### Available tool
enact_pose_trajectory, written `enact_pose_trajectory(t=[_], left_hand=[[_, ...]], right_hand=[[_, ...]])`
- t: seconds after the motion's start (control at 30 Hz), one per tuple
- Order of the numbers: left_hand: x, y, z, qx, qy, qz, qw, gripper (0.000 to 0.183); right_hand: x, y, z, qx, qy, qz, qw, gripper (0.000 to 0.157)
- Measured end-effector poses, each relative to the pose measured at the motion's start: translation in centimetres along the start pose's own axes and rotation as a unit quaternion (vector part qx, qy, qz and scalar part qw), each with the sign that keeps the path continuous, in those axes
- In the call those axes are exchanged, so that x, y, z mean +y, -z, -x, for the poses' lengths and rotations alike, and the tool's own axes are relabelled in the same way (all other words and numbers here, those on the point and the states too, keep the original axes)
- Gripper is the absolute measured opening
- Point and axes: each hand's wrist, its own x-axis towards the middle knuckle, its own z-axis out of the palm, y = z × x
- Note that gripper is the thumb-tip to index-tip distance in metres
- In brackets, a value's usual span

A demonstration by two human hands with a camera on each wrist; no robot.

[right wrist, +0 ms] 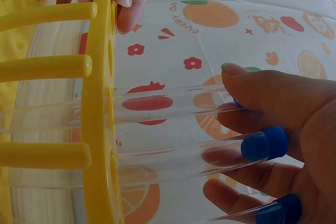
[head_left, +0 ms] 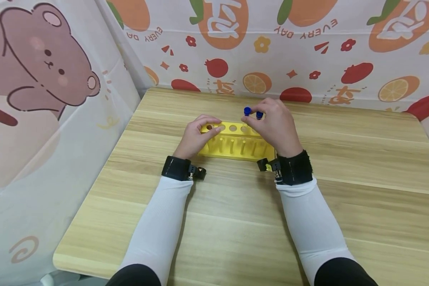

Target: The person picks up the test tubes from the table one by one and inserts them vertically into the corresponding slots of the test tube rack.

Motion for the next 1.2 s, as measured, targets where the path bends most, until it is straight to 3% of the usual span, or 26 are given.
enact_pose_trajectory(t=[0.1, 0.2, 0.43, 0.77, 1.2], left_hand=[[-1.4, -0.2, -0.5, 0.005, -0.008, -0.006, 0.9999, 0.026], [-1.8, -0.1, -0.6, 0.007, -0.017, -0.009, 0.9998, 0.027], [-1.7, -0.1, -0.6, 0.004, -0.020, -0.006, 0.9998, 0.026], [-1.7, -0.1, -0.7, -0.001, 0.003, -0.010, 0.9999, 0.027], [-2.0, -0.1, -0.5, 0.006, -0.025, 0.000, 0.9997, 0.025]], right_hand=[[0.0, 0.0, 0.0, 0.000, 0.001, 0.004, 1.000, 0.041], [0.0, 0.1, 0.1, -0.002, 0.005, 0.007, 1.000, 0.039], [-0.1, 0.2, 0.0, -0.021, -0.001, 0.008, 1.000, 0.038], [0.1, 0.4, -0.1, -0.037, -0.013, -0.012, 0.999, 0.039], [0.2, 1.0, 0.3, -0.024, -0.015, -0.040, 0.999, 0.039]])
